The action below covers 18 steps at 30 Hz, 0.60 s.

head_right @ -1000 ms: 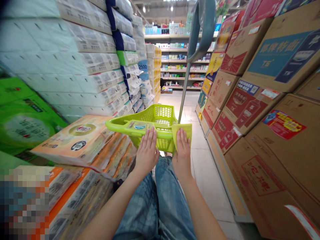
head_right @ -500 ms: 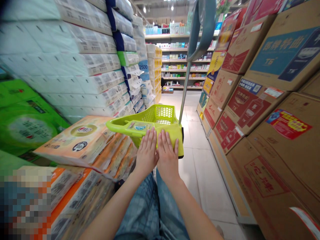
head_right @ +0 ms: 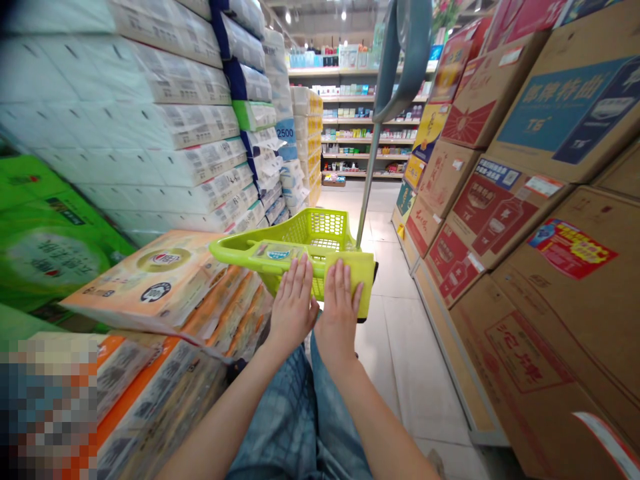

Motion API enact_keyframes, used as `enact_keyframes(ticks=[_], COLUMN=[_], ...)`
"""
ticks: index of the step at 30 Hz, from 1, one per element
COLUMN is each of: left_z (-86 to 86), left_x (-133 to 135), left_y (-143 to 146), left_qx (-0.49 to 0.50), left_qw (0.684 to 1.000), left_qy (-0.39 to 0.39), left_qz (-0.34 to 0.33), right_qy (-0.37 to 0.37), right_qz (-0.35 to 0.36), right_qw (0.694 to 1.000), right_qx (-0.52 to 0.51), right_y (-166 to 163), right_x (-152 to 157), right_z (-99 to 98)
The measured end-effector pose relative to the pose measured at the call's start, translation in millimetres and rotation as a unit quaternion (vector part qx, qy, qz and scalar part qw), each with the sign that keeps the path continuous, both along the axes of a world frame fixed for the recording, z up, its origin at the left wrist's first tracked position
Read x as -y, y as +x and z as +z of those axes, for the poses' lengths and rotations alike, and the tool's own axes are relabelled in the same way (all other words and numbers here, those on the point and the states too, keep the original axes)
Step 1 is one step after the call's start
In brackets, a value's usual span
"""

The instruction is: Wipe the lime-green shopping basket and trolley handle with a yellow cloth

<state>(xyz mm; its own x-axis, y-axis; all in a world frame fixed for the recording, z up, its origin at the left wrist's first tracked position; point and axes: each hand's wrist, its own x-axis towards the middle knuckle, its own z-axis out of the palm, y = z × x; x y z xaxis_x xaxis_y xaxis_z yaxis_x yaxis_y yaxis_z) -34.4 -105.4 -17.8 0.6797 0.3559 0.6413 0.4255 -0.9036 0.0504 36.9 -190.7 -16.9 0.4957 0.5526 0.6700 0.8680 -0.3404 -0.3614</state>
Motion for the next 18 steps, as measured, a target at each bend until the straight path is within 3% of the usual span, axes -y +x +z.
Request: enact_keyframes(ticks=[4, 9, 14, 18], left_z=[-5.3, -1.1, 4.4, 3.7], left_x=[-4, -2, 2, 2], left_y=[0, -2, -1, 0], left_qx=[0.001, -0.004, -0.003, -0.004], left_qw=[1.0, 1.0, 1.0, 1.0], left_qy=[0.017, 0.005, -0.005, -0.006], left_qz=[0.01, -0.006, -0.002, 0.001], right_qy=[-0.039, -0.053, -0.006, 0.041], right_qz=[0.03, 0.049, 0.018, -0.016], right_qw=[0.999, 0.996, 1.0, 0.999], right_qx=[0.021, 0.052, 0.017, -0.024], right_y=[-18, -4, 29, 43], right_x=[-10, 5, 26, 25], right_z=[1.1, -1.9, -2.9, -1.4])
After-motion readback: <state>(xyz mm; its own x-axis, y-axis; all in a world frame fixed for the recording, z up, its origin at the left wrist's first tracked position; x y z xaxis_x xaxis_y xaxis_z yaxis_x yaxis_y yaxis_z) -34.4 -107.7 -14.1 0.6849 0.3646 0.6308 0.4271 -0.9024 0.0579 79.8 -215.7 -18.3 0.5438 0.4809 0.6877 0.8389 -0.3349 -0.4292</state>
